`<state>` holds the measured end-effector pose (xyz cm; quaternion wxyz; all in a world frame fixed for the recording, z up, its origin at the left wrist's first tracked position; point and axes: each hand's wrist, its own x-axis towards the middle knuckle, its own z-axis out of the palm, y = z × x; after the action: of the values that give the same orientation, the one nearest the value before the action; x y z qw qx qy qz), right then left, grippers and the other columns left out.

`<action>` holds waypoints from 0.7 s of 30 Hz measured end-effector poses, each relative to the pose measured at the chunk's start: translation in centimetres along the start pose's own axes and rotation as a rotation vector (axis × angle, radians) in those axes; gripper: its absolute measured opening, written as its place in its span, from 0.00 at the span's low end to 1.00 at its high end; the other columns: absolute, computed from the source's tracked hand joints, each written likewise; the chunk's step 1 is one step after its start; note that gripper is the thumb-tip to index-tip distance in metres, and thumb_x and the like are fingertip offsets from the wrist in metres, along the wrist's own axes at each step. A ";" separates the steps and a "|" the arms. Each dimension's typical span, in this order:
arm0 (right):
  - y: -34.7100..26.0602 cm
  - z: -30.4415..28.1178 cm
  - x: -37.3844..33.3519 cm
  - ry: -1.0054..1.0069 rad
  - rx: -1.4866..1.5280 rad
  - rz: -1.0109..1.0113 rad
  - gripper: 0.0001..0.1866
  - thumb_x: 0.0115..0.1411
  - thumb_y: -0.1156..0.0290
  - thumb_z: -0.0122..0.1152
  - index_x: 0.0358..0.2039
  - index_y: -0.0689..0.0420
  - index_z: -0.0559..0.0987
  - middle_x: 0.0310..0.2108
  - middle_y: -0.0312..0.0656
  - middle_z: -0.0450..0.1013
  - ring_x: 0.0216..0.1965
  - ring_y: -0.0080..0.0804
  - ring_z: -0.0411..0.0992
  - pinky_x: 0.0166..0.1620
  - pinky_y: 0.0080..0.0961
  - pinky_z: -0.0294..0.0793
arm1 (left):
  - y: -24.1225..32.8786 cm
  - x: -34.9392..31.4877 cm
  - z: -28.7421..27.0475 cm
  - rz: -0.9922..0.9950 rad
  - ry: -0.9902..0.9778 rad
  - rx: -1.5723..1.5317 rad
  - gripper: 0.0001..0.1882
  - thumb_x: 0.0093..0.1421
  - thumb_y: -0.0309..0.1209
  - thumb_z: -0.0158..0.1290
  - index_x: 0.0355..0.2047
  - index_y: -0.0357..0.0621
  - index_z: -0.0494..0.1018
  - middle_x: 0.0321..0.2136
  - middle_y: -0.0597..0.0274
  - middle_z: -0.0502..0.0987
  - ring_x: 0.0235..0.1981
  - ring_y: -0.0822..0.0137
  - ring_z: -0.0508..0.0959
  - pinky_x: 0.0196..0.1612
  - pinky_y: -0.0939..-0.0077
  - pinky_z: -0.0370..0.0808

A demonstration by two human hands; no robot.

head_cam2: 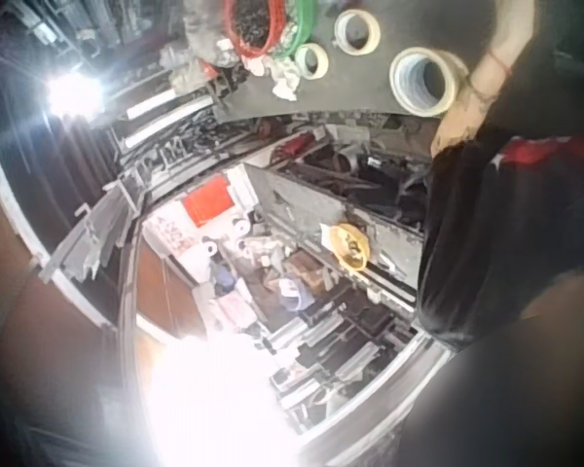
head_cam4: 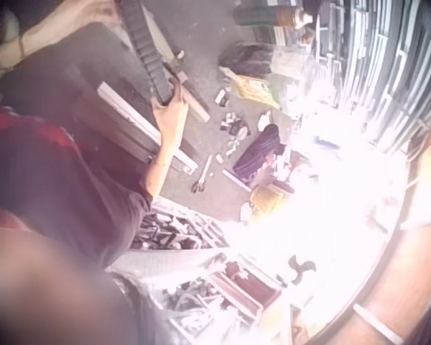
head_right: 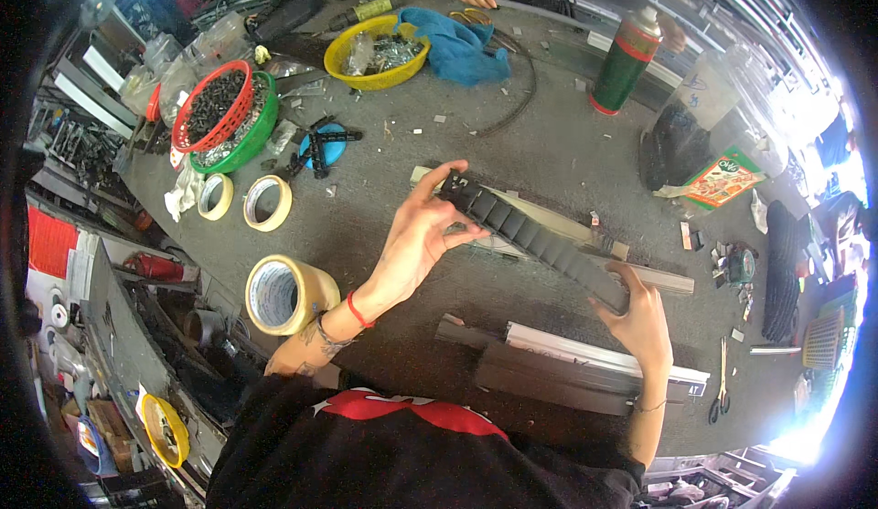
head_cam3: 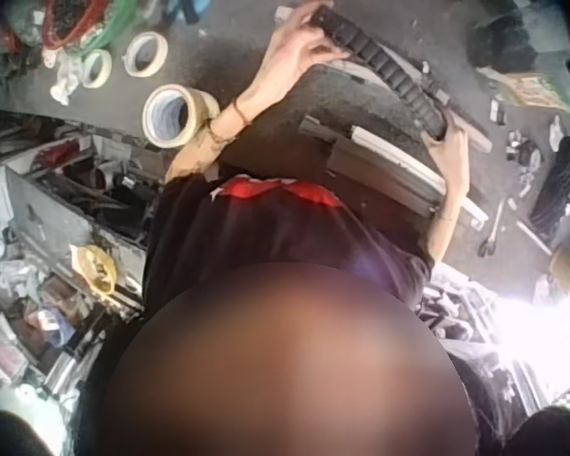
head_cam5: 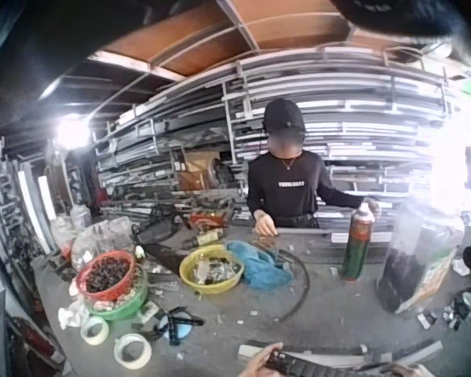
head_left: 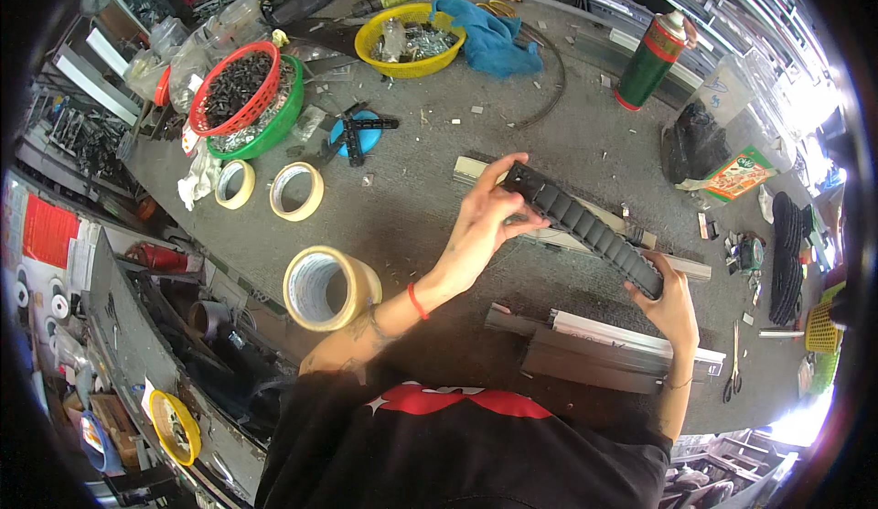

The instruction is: The person uses scissors to trim a plastic strip from a long flexible cable. They then insert small black plastic clips into the cable's end and connect two cable segments together, aligning and snapping them into place.

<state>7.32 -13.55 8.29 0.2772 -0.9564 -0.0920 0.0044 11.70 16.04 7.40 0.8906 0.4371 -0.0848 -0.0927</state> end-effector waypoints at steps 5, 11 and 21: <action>0.6 0.3 -0.1 -0.026 -0.043 -0.014 0.29 0.37 0.74 0.67 0.44 0.60 0.72 0.36 0.53 0.75 0.37 0.52 0.74 0.42 0.37 0.72 | -1.3 0.9 -1.5 -0.171 0.182 -0.015 0.22 0.61 0.38 0.42 0.54 0.44 0.61 0.32 0.61 0.72 0.30 0.69 0.76 0.43 0.60 0.76; 0.4 -0.1 -0.1 -0.080 -0.150 -0.089 0.31 0.35 0.72 0.70 0.45 0.58 0.72 0.33 0.52 0.75 0.34 0.52 0.74 0.40 0.39 0.74 | -2.5 0.9 -2.3 -0.338 0.294 -0.125 0.16 0.62 0.37 0.41 0.48 0.47 0.65 0.30 0.63 0.72 0.26 0.70 0.74 0.42 0.61 0.76; -0.3 -0.8 -0.8 -0.177 -0.136 0.023 0.35 0.42 0.64 0.68 0.51 0.53 0.67 0.26 0.54 0.75 0.31 0.55 0.74 0.39 0.42 0.73 | -2.9 0.6 -2.5 -0.372 0.286 -0.122 0.14 0.64 0.35 0.40 0.47 0.46 0.65 0.31 0.61 0.72 0.27 0.69 0.75 0.43 0.60 0.77</action>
<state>6.51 -13.83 9.08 0.2026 -0.9698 -0.1054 0.0856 12.59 16.06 3.63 0.8857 0.3995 0.1299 -0.1975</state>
